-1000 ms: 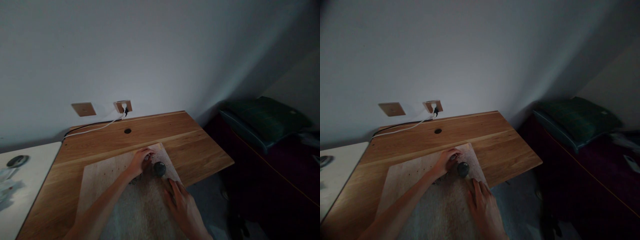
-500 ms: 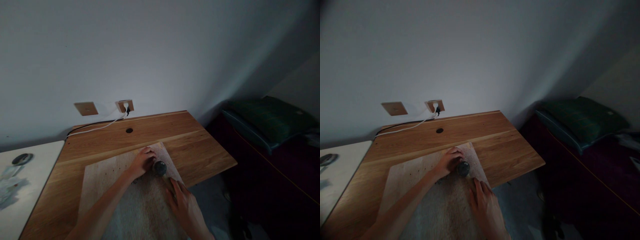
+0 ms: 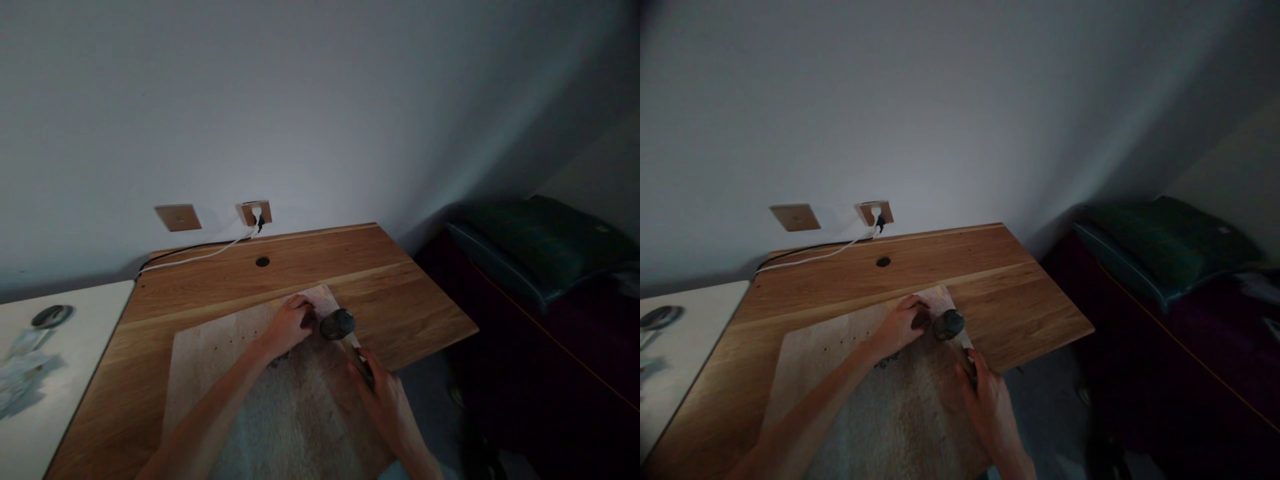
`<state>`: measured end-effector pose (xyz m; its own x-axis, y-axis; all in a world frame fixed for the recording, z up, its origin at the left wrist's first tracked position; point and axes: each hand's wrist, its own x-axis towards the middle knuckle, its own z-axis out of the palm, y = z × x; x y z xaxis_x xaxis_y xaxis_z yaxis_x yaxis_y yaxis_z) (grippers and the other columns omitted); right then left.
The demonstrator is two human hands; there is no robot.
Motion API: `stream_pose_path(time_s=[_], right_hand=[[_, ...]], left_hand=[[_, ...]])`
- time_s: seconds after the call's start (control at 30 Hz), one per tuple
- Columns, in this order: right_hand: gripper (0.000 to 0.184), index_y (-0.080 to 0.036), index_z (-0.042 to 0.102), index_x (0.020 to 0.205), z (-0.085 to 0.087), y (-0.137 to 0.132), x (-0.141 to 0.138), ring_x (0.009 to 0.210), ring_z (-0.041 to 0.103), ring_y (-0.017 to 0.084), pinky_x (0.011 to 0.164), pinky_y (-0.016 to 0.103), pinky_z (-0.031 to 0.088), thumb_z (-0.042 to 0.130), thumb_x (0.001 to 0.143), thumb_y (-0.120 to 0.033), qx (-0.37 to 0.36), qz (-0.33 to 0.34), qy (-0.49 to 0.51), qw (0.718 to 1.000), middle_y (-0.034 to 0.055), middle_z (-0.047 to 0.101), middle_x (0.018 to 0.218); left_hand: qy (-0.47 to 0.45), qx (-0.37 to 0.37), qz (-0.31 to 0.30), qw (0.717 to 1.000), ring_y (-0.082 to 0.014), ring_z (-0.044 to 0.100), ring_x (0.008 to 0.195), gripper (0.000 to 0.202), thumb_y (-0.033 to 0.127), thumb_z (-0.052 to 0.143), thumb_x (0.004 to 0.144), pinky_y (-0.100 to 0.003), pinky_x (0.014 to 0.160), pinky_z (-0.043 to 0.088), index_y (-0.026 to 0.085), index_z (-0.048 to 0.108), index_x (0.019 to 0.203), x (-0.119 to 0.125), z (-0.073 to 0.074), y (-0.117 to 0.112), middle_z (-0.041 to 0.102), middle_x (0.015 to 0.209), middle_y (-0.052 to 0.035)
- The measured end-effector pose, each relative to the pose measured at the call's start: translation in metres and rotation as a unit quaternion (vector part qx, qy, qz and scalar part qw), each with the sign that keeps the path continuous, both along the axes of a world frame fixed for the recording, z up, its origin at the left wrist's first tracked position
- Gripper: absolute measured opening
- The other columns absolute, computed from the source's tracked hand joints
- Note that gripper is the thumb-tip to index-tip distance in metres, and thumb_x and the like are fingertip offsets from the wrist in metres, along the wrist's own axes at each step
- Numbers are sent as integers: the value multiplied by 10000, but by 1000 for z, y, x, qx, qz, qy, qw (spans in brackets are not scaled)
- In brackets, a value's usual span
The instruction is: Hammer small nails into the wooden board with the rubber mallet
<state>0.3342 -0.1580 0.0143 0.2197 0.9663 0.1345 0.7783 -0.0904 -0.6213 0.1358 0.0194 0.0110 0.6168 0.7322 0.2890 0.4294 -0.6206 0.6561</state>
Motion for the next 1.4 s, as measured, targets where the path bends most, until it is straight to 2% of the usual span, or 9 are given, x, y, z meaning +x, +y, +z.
stream_pose_path(time_s=[0.13, 0.23, 0.3, 0.4, 0.63, 0.93, 1.07, 1.23, 1.4], right_hand=[[377, -172, 631, 1218, -2, -2, -5, 886, 779, 276, 720, 355, 605, 420, 1027, -420, 15, 12, -14, 1000, 123, 790, 1058], [369, -179, 632, 1208, -1, -2, -6, 886, 779, 273, 713, 347, 604, 415, 1033, -421, 18, 16, -23, 999, 118, 793, 1036], [359, -183, 637, 1192, -1, 0, -5, 885, 779, 273, 721, 348, 604, 419, 1032, -419, 18, 18, -26, 999, 114, 793, 1022], [358, -177, 640, 1193, 0, 1, -4, 870, 778, 280, 730, 359, 605, 427, 1029, -413, 22, 19, -38, 999, 118, 792, 1003], [354, -179, 656, 1177, 5, 2, -7, 843, 773, 280, 708, 360, 598, 423, 1024, -398, 25, 20, -42, 999, 111, 791, 963], [345, -184, 651, 1196, 4, 4, -7, 872, 772, 284, 723, 357, 583, 428, 1022, -381, 14, 20, -65, 998, 112, 791, 985], [338, -183, 645, 1189, 3, 4, -7, 898, 767, 284, 748, 361, 582, 421, 1031, -381, 15, 26, -67, 997, 120, 784, 1032], [341, -185, 638, 1201, 5, 4, -6, 869, 771, 277, 709, 346, 579, 401, 1046, -376, 0, 36, -69, 997, 115, 786, 1021], [345, -193, 638, 1200, 6, 3, -7, 855, 775, 274, 701, 341, 581, 406, 1041, -393, 3, 30, -63, 998, 110, 789, 1014]], left_hand=[[-64, -33, 34, 997, -226, 667, 964, 190, 77, 641, 820, -376, 899, 545, 200, 678, 959, -1, -7, 3, 705, 998, -63], [-115, -71, 58, 989, -177, 681, 825, 158, 99, 622, 857, -320, 797, 548, 202, 648, 974, -2, -11, 6, 717, 920, -31], [-138, -81, 73, 984, -161, 679, 777, 211, 112, 636, 851, -302, 766, 547, 207, 636, 1039, -2, -10, 7, 725, 901, -20], [-144, -80, 70, 984, -157, 683, 777, 297, 82, 633, 812, -297, 766, 555, 214, 655, 1077, -3, -6, 8, 737, 911, -21], [-122, -75, 52, 988, -172, 699, 817, 240, 44, 625, 794, -313, 804, 567, 198, 722, 950, -4, 2, 5, 745, 933, -46], [-97, -66, 70, 991, -172, 685, 809, 240, 56, 632, 759, -302, 775, 557, 207, 692, 936, -4, -5, 6, 739, 909, -26], [-127, -76, 71, 986, -160, 684, 769, 332, 45, 628, 773, -301, 774, 559, 217, 689, 1051, -5, -5, 6, 744, 903, -14], [-115, -58, 56, 990, -184, 710, 888, 282, 26, 620, 811, -326, 859, 561, 213, 730, 991, -6, -5, 6, 762, 983, -42], [-113, -59, 57, 990, -190, 713, 895, 253, 31, 623, 826, -333, 861, 560, 212, 714, 978, -6, -5, 6, 763, 972, -39]])
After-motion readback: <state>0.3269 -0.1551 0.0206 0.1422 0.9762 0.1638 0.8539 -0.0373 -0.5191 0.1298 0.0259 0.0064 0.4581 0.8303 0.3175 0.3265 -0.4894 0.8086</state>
